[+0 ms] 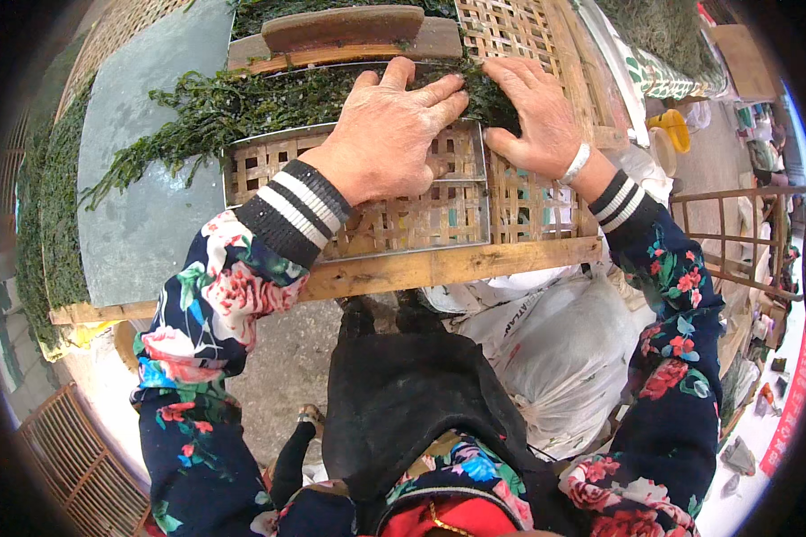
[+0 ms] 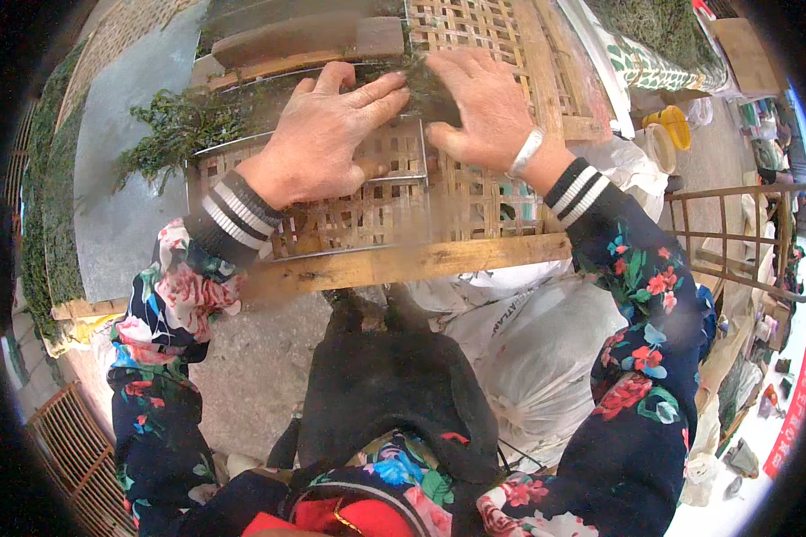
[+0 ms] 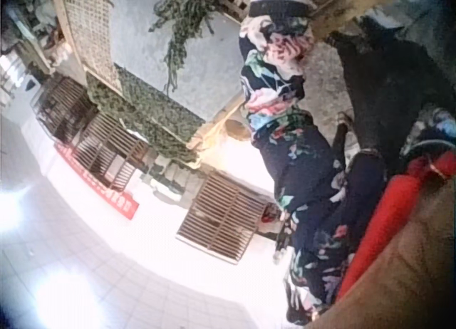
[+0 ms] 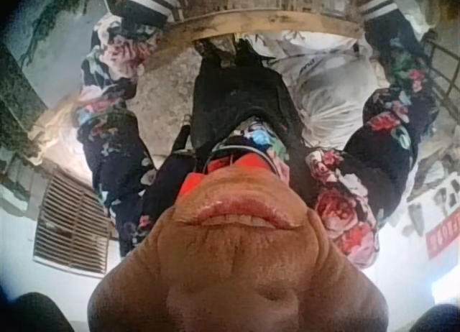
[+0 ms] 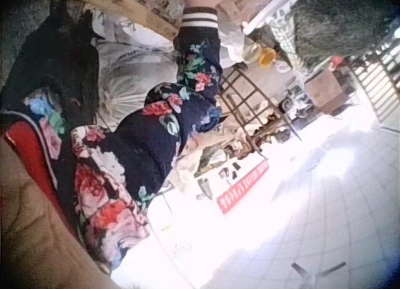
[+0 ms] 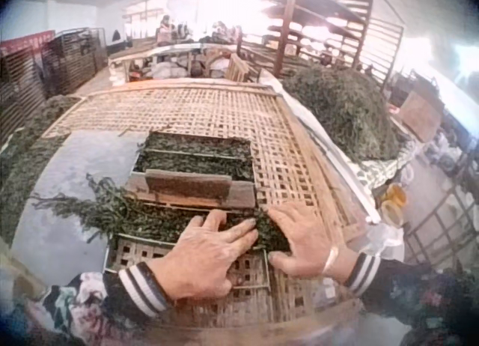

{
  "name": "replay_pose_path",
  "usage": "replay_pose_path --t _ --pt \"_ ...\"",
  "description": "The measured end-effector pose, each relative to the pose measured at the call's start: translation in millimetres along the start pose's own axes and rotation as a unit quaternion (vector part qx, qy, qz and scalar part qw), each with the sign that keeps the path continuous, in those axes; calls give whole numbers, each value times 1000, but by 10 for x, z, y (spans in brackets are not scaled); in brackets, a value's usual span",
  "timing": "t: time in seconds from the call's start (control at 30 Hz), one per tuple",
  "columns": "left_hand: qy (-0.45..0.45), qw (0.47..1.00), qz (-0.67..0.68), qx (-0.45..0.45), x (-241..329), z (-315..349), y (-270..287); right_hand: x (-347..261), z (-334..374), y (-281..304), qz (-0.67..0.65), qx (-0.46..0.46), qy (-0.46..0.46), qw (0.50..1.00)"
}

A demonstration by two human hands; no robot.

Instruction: The person repeatedly scoops green tea leaves from a large pile and places them into a rectangular wooden sieve. They spread the leaves evenly within the sieve and then return to the pile to repeat the process.

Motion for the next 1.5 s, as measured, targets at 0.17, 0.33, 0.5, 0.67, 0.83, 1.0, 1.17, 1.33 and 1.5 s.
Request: replay_pose_path --t 0.17,0.33,0.5,0.67,0.83,1.0,1.17,1.33,1.5 --pt "4 1000 1 -2 -28 -5 -13 73 -40 -75 -26 10 -32 999" --pt "18 1000 13 -8 -28 6 -9 164 -182 64 -167 -23 -208 964" --pt "72 983 136 -100 -52 42 -51 -12 -483 429 -406 139 -97 898" --pt "57 980 177 -69 -12 29 84 -213 -392 158 -129 110 -24 985" --pt "73 994 84 -21 -130 203 346 -176 -325 -46 -78 75 8 994" --pt "19 996 -3 89 -233 406 578 -329 -343 65 1 82 57 995" --pt "27 999 -24 10 -341 514 417 -547 -371 -26 33 -31 154 987" --pt "13 997 -82 -5 -551 776 533 -585 -459 51 36 -87 178 980" --pt "55 983 -172 -11 -802 1072 768 -843 -707 109 23 -71 194 978"
Point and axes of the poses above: each hand's wrist, its own z-axis away from the middle knuckle, its own y-axis out of the back of the hand, x = y × z, the point moved 6 cm from there along -z, towards the middle knuckle, and after that the axes turned 5 degrees about y, right-handed, at the moved point
